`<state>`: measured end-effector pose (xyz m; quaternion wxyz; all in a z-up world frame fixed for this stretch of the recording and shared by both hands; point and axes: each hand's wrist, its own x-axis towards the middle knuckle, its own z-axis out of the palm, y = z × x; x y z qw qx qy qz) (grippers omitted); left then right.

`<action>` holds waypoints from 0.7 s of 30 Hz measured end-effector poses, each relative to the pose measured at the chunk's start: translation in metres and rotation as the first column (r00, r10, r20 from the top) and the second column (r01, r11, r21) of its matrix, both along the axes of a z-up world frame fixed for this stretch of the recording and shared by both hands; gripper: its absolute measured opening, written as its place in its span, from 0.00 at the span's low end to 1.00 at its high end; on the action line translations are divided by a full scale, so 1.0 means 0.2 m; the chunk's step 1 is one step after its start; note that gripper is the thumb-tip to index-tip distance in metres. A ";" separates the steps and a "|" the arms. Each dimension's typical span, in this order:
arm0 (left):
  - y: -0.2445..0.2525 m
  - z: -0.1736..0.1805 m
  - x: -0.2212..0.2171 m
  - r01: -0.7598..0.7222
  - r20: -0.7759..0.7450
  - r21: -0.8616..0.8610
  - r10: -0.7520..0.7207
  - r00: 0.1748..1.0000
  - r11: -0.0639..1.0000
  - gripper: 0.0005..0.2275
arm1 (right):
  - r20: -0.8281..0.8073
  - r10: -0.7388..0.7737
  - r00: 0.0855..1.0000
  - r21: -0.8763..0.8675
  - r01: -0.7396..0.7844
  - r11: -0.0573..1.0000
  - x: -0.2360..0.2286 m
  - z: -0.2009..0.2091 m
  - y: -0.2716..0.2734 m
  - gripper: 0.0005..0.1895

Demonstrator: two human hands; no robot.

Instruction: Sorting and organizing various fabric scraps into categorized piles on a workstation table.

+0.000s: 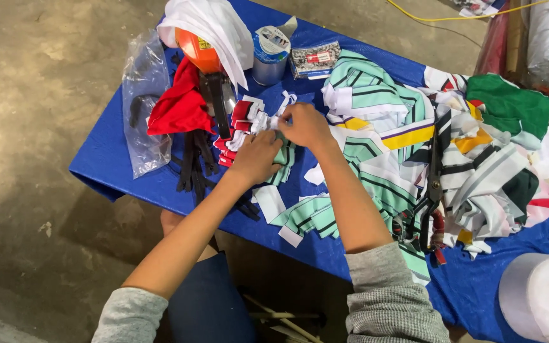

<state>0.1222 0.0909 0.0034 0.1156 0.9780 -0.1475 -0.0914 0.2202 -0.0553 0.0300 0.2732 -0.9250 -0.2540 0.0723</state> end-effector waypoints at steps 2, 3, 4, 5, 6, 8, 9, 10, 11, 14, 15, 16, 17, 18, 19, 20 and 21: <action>-0.01 0.01 0.02 -0.011 -0.043 0.001 0.012 0.999 1.000 0.26 | 0.039 -0.042 0.998 0.012 0.041 0.999 0.07 -0.05 -0.01 0.11; -0.01 0.02 0.02 -0.021 -0.095 0.004 0.022 0.995 1.000 0.28 | 0.068 -0.085 0.994 0.027 0.083 0.996 0.10 -0.08 -0.01 0.17; -0.02 0.07 0.02 -0.026 -0.093 0.003 0.026 0.995 1.000 0.28 | 0.070 -0.080 0.994 0.026 0.078 0.997 0.10 -0.05 -0.01 0.17; -0.03 0.11 0.01 -0.032 -0.111 0.005 0.032 0.993 0.999 0.29 | 0.078 -0.008 0.997 -0.010 0.008 1.000 0.08 -0.02 -0.02 0.25; -0.04 0.16 -0.01 -0.037 -0.129 0.007 0.038 0.991 0.999 0.30 | 0.083 0.065 0.994 -0.046 -0.061 0.997 0.06 0.00 -0.02 0.35; -0.04 0.16 0.01 -0.028 -0.139 0.020 0.030 0.990 0.999 0.31 | 0.114 0.033 0.993 -0.076 -0.024 0.997 0.23 -0.26 -0.03 0.24; -0.04 0.16 0.02 -0.022 -0.143 0.032 0.027 0.989 0.999 0.33 | 0.151 0.006 0.989 -0.107 0.010 0.994 0.31 -0.39 -0.02 0.13; -0.05 0.19 0.00 -0.026 -0.145 0.033 0.030 0.989 0.999 0.33 | 0.149 0.010 0.989 -0.106 0.006 0.994 0.33 -0.42 -0.05 0.13; -0.06 0.23 -0.02 -0.031 -0.167 0.060 0.040 0.985 0.998 0.33 | 0.204 -0.098 0.974 -0.081 0.117 0.990 0.35 -0.44 -0.08 0.10; -0.08 0.27 -0.03 -0.026 -0.201 0.100 0.046 0.978 0.995 0.36 | 0.263 -0.352 0.898 0.054 0.351 0.935 0.36 -0.38 -0.19 0.08; -0.08 0.28 -0.03 -0.026 -0.211 0.109 0.049 0.976 0.994 0.37 | 0.260 -0.484 0.835 0.155 0.459 0.875 0.36 -0.33 -0.23 0.07; -0.09 0.26 -0.02 -0.029 -0.212 0.107 0.051 0.976 0.994 0.37 | 0.260 -0.481 0.837 0.153 0.456 0.877 0.34 -0.26 -0.28 0.07; -0.10 0.24 -0.01 -0.052 -0.194 0.101 0.071 0.978 0.994 0.38 | 0.262 -0.563 0.784 0.164 0.539 0.826 0.32 -0.19 -0.31 0.06; -0.11 0.23 -0.01 -0.075 -0.176 0.093 0.091 0.980 0.993 0.38 | 0.264 -0.640 0.722 0.174 0.616 0.768 0.30 -0.12 -0.35 0.08; -0.13 0.23 -0.02 -0.074 -0.177 0.091 0.089 0.980 0.993 0.38 | 0.264 -0.640 0.722 0.172 0.618 0.768 0.22 -0.04 -0.36 0.08; -0.15 0.22 -0.03 -0.098 -0.095 0.057 0.103 0.990 0.994 0.34 | 0.285 -0.604 0.744 0.022 0.625 0.780 0.14 0.04 -0.37 0.17; -0.16 0.22 -0.02 -0.119 -0.008 0.020 0.119 0.993 0.993 0.30 | 0.302 -0.567 0.766 -0.126 0.622 0.773 0.07 0.12 -0.38 0.30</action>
